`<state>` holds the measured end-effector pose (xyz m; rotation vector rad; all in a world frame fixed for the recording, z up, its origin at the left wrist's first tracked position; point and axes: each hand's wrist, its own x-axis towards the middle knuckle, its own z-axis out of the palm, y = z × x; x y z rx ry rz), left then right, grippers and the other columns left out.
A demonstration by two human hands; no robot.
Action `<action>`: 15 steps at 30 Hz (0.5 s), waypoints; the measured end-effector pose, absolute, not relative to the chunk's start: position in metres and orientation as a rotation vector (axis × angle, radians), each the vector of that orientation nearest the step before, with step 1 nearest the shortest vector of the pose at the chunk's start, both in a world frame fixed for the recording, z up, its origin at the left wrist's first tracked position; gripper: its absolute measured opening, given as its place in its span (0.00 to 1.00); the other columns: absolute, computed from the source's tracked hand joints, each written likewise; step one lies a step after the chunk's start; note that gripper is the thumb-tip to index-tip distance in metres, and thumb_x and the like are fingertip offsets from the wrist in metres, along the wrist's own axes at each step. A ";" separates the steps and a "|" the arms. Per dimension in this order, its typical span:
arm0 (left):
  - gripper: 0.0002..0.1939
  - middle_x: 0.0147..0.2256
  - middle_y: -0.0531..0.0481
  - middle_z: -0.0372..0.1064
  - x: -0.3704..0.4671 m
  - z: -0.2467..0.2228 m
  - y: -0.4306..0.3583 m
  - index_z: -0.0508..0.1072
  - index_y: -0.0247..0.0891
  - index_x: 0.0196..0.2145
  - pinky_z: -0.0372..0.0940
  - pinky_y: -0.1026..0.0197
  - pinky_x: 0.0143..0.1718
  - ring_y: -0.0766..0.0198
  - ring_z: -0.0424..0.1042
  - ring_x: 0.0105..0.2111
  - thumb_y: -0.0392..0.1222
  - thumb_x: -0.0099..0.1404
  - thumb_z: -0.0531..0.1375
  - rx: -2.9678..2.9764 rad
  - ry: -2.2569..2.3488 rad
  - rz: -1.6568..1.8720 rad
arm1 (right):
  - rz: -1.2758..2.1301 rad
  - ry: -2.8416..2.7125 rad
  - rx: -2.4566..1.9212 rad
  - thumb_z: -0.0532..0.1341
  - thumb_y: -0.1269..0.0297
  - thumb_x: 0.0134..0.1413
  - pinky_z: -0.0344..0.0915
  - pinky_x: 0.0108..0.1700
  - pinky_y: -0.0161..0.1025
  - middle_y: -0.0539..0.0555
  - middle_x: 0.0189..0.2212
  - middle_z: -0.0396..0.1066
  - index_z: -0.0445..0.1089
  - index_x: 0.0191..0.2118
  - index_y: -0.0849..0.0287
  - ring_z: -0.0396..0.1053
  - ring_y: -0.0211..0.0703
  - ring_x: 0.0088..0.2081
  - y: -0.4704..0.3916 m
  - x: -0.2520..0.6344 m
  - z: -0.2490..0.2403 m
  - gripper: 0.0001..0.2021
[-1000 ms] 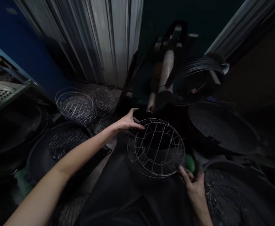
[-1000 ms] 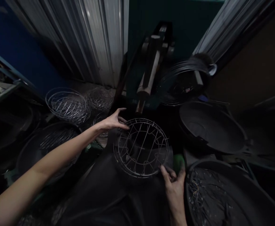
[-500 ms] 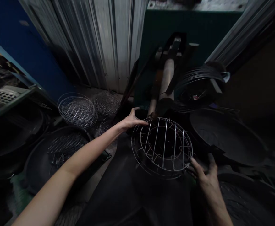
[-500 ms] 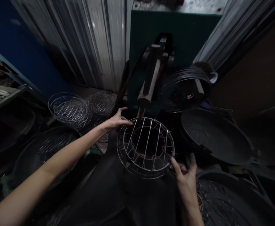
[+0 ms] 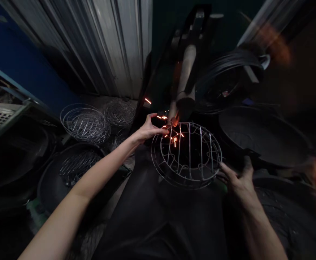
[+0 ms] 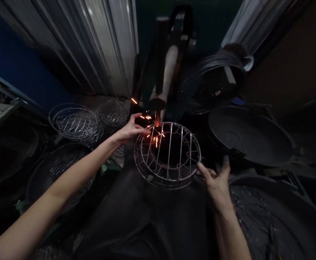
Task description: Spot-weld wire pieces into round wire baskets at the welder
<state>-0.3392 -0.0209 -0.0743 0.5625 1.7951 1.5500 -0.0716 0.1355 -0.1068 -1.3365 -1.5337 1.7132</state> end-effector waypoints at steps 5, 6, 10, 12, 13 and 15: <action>0.53 0.25 0.57 0.67 -0.342 -0.074 -0.017 0.45 0.35 0.61 0.63 0.58 0.40 0.68 0.69 0.26 0.40 0.44 0.71 0.570 1.855 1.545 | 1.793 -1.481 -1.277 0.73 0.53 0.27 0.71 0.30 0.36 0.43 0.24 0.69 0.29 0.67 0.49 0.70 0.37 0.25 0.134 -0.076 -0.102 0.65; 0.52 0.24 0.57 0.67 -0.342 -0.074 -0.018 0.45 0.36 0.61 0.63 0.59 0.38 0.68 0.68 0.25 0.40 0.44 0.70 0.571 1.864 1.527 | 1.799 -1.477 -1.288 0.73 0.53 0.27 0.71 0.31 0.36 0.42 0.24 0.68 0.28 0.67 0.49 0.70 0.37 0.25 0.133 -0.076 -0.101 0.65; 0.53 0.25 0.58 0.67 -0.333 -0.076 -0.038 0.45 0.40 0.61 0.63 0.61 0.35 0.69 0.69 0.26 0.40 0.44 0.71 0.608 1.877 1.421 | 1.734 -1.538 -1.357 0.73 0.52 0.28 0.71 0.35 0.38 0.42 0.25 0.69 0.28 0.67 0.49 0.72 0.40 0.30 0.120 -0.066 -0.098 0.65; 0.54 0.28 0.56 0.68 -0.323 -0.082 -0.057 0.45 0.41 0.61 0.64 0.60 0.36 0.68 0.70 0.28 0.41 0.43 0.72 0.580 1.871 1.429 | 1.709 -1.589 -1.359 0.73 0.52 0.29 0.71 0.39 0.40 0.45 0.29 0.70 0.28 0.67 0.49 0.73 0.43 0.35 0.111 -0.061 -0.101 0.64; 0.54 0.30 0.55 0.68 -0.318 -0.086 -0.068 0.45 0.42 0.61 0.65 0.60 0.36 0.67 0.71 0.29 0.42 0.43 0.72 0.550 1.870 1.455 | 1.709 -1.610 -1.348 0.73 0.52 0.30 0.71 0.40 0.42 0.46 0.30 0.71 0.28 0.67 0.49 0.73 0.44 0.36 0.107 -0.060 -0.102 0.64; 0.54 0.32 0.53 0.68 -0.307 -0.093 -0.092 0.44 0.43 0.61 0.65 0.59 0.37 0.67 0.71 0.30 0.43 0.43 0.71 0.465 1.875 1.530 | 1.731 -1.648 -1.307 0.73 0.52 0.30 0.70 0.44 0.45 0.49 0.33 0.72 0.27 0.67 0.50 0.73 0.46 0.39 0.099 -0.063 -0.104 0.65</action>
